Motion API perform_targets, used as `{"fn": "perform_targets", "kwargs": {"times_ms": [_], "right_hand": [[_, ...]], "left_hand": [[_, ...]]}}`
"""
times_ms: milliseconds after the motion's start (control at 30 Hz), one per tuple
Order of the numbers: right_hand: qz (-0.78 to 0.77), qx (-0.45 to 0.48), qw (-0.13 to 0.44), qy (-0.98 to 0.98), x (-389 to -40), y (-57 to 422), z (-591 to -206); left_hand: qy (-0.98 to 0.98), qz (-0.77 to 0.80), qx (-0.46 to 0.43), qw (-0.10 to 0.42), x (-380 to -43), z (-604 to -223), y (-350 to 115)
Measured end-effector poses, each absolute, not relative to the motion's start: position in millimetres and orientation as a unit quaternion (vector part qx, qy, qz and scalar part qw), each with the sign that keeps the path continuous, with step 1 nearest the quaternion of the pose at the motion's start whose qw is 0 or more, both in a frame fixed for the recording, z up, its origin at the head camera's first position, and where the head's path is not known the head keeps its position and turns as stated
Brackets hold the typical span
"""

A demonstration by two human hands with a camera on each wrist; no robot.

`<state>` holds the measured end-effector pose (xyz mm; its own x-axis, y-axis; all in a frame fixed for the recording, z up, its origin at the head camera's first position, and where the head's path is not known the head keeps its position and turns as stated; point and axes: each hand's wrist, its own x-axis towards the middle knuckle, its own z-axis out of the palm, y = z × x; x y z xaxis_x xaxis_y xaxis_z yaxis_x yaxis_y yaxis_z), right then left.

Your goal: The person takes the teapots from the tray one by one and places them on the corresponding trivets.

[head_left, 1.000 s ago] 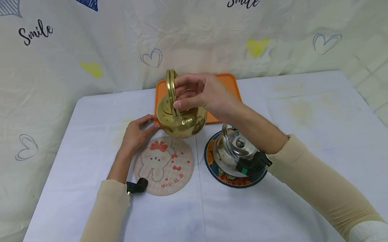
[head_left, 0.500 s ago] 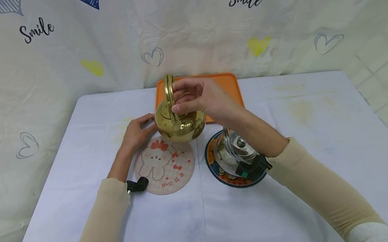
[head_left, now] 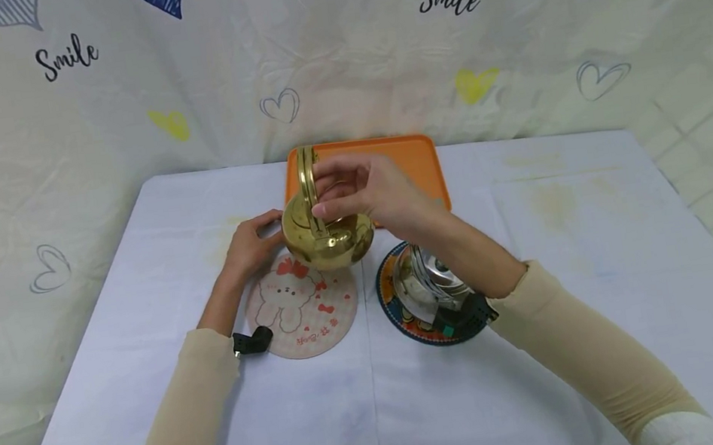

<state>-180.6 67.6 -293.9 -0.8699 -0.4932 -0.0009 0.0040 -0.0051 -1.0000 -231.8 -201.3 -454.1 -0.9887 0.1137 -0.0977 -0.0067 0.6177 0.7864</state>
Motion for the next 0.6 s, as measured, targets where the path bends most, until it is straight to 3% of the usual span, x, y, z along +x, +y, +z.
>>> {"fn": "perform_targets", "kwargs": {"times_ms": [600], "right_hand": [[-0.679, -0.179, 0.189, 0.686, -170.2, 62.4, -302.7]], "left_hand": [[0.896, 0.438, 0.033, 0.061, -231.4, -452.6, -199.9]]}}
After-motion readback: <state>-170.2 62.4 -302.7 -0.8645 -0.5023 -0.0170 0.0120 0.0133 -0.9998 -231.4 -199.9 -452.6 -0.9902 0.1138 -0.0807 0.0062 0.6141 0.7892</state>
